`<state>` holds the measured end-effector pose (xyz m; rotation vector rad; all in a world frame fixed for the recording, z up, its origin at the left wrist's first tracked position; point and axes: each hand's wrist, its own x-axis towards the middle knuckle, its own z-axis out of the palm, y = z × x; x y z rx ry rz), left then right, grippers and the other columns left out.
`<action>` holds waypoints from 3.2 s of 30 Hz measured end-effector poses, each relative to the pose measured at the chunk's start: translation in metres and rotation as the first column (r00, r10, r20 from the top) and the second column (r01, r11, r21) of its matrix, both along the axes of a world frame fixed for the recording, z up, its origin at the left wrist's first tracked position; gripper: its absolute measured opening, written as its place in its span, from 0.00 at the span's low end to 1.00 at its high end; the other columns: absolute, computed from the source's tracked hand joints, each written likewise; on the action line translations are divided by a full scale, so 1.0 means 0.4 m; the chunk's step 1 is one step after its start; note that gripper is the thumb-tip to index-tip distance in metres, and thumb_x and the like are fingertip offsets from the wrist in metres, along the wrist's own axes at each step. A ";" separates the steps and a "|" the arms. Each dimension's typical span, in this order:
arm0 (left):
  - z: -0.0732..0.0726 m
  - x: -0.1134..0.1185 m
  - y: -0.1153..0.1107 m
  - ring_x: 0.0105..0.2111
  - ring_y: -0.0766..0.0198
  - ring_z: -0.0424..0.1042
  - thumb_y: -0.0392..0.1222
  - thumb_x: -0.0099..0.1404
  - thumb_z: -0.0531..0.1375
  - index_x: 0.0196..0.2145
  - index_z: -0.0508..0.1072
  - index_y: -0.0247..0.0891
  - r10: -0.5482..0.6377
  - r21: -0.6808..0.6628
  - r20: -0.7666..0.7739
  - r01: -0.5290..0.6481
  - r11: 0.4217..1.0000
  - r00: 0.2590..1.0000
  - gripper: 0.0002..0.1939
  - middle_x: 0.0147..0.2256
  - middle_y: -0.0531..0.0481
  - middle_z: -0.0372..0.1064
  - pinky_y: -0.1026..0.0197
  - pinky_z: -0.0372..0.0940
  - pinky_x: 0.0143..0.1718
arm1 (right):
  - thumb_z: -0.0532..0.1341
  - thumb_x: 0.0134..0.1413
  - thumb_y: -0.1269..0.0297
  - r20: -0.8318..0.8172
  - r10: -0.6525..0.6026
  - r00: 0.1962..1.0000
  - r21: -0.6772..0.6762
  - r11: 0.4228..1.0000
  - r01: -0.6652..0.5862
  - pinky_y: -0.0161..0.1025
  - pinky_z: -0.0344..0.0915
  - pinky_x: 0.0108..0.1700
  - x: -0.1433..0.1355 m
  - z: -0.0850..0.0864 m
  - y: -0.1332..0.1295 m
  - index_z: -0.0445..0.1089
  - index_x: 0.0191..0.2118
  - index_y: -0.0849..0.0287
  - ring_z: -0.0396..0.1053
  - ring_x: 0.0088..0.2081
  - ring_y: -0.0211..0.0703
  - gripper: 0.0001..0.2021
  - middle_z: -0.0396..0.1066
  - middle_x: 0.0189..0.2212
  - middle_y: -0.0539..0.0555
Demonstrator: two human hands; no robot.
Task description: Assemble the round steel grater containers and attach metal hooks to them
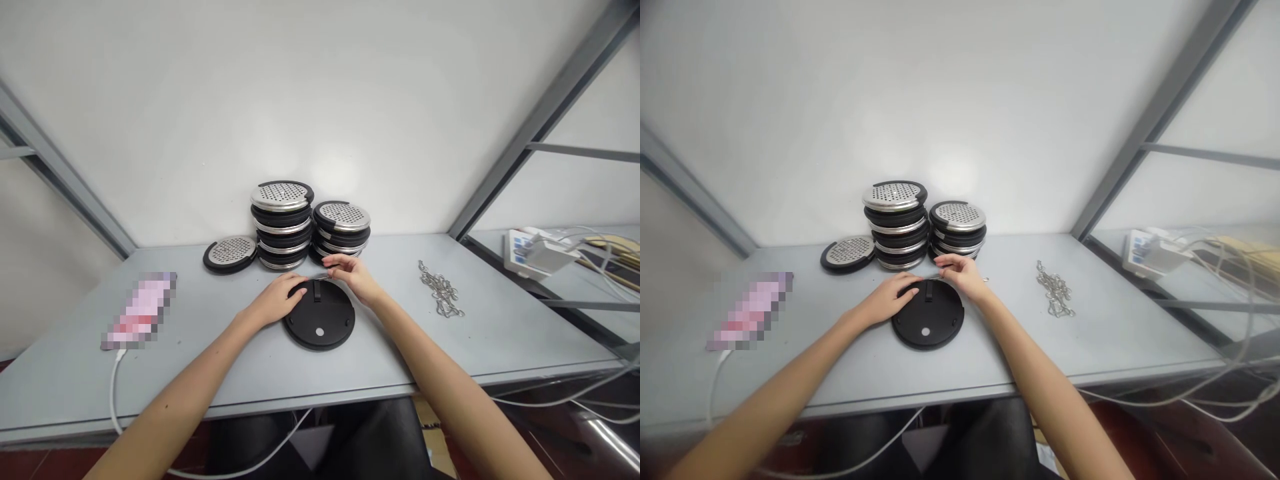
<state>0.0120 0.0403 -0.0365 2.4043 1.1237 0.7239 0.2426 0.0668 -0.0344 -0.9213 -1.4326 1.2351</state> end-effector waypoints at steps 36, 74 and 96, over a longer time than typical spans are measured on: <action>0.056 0.062 -0.133 0.59 0.45 0.60 0.57 0.56 0.67 0.57 0.68 0.43 -0.346 0.145 -0.231 0.384 0.912 0.909 0.34 0.58 0.39 0.62 0.44 0.56 0.60 | 0.59 0.57 0.58 0.643 -0.037 0.765 0.230 0.962 -0.147 0.37 0.65 0.36 0.022 -0.026 0.003 0.75 0.39 0.61 0.69 0.30 0.40 0.13 0.75 0.32 0.54; 0.082 -0.038 -0.037 0.53 0.49 0.68 0.46 0.62 0.61 0.59 0.63 0.35 0.266 0.137 0.464 -0.365 0.921 0.845 0.29 0.56 0.37 0.65 0.46 0.65 0.53 | 0.66 0.50 0.51 -0.038 0.189 0.981 -0.190 0.963 -0.192 0.37 0.62 0.38 0.001 0.028 -0.029 0.72 0.30 0.61 0.65 0.30 0.37 0.16 0.70 0.26 0.50; 0.103 -0.033 -0.081 0.58 0.44 0.62 0.52 0.57 0.63 0.54 0.69 0.41 -0.141 0.691 0.185 -0.027 0.722 0.973 0.29 0.56 0.40 0.66 0.39 0.59 0.57 | 0.69 0.39 0.55 -0.213 0.297 0.931 -0.302 0.886 -0.352 0.38 0.66 0.38 0.005 0.055 -0.055 0.73 0.34 0.62 0.71 0.31 0.42 0.18 0.76 0.29 0.54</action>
